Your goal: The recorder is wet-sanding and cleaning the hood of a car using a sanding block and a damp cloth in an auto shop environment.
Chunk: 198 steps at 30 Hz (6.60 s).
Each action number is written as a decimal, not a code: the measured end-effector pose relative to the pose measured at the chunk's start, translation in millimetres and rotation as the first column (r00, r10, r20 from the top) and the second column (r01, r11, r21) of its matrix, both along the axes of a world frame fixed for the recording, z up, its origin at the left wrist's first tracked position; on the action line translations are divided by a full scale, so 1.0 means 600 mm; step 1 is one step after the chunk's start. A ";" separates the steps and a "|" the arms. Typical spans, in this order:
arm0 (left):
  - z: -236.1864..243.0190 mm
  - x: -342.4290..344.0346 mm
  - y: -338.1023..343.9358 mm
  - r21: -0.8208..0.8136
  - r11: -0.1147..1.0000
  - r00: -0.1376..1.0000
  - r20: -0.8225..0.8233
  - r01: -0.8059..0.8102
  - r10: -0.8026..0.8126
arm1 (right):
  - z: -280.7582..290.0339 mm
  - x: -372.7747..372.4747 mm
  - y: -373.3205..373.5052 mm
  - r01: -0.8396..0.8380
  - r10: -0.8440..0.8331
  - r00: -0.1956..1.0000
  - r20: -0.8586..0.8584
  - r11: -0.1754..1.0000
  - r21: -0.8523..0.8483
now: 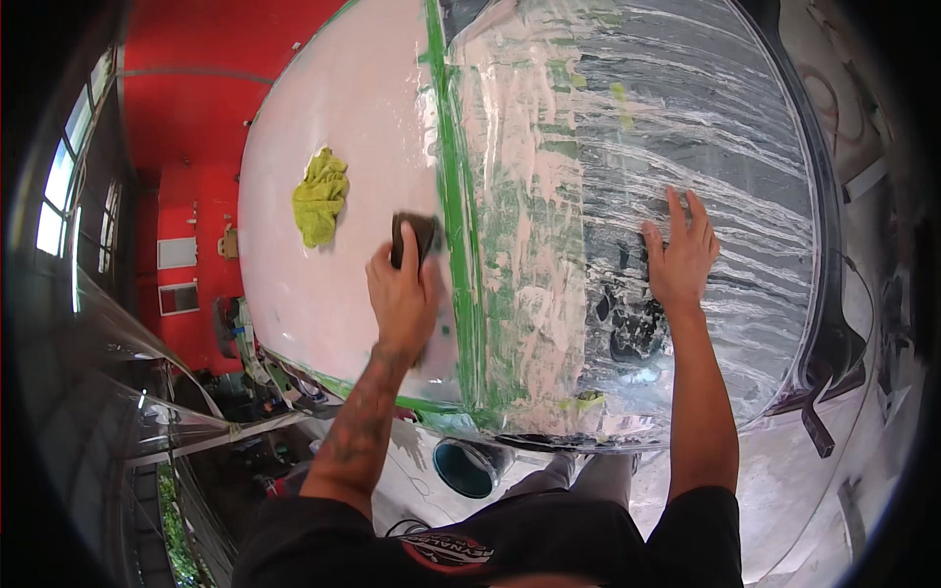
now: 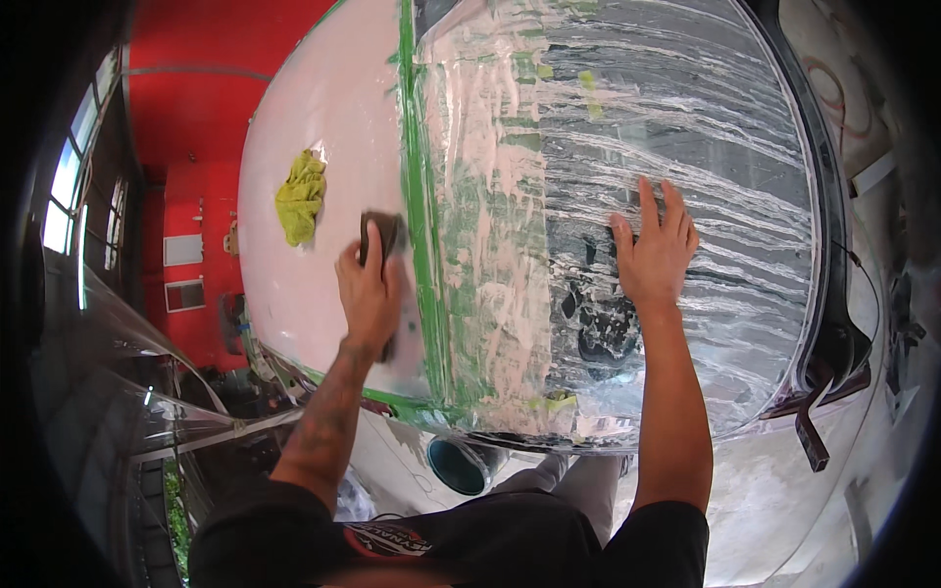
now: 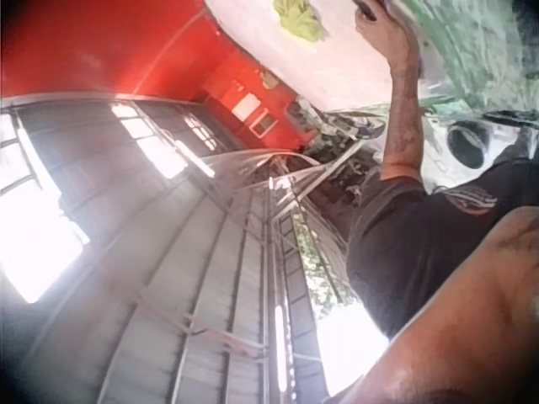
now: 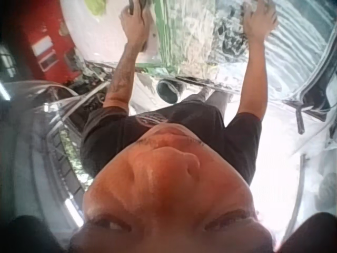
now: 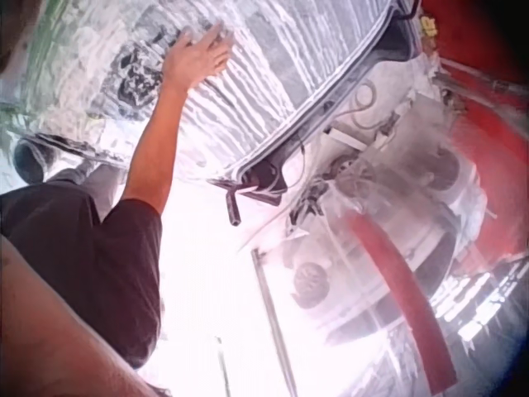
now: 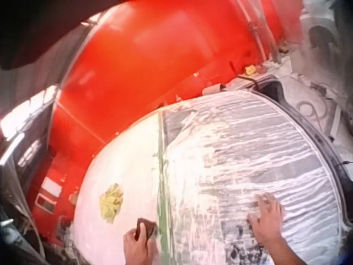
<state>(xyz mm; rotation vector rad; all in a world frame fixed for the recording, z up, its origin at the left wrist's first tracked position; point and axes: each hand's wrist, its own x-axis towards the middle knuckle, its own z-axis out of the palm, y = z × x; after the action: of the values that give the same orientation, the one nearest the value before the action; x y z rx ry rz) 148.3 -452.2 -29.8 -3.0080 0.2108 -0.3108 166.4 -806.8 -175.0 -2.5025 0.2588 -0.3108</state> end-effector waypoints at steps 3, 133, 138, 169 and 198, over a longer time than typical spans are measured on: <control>0.004 0.047 0.008 -0.024 1.000 0.998 0.059 0.015 -0.014 | 0.005 0.001 0.007 -0.005 0.005 1.000 0.008 1.000 0.016; 0.016 -0.160 0.009 -0.140 0.990 0.994 -0.113 -0.005 -0.011 | -0.004 0.015 0.001 -0.001 -0.005 0.998 -0.069 0.997 -0.080; 0.042 0.189 0.044 0.038 0.994 0.983 0.146 0.105 -0.109 | 0.000 0.016 0.012 -0.014 0.009 0.998 -0.056 0.996 -0.093; 0.077 0.002 0.131 -0.035 0.854 0.822 -0.253 0.520 -0.511 | -0.015 0.017 0.002 0.010 -0.016 0.999 -0.047 0.993 -0.119; 0.048 0.008 0.084 -0.076 0.944 0.924 -0.191 0.322 -0.331 | -0.009 0.014 0.000 0.002 -0.008 0.999 -0.051 0.993 -0.115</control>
<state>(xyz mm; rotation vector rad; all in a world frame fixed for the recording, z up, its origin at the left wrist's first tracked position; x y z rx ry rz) 153.0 -401.6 -0.8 -3.0357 0.7385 -0.0336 174.7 -807.0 -180.7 -2.6268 0.2748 -0.2702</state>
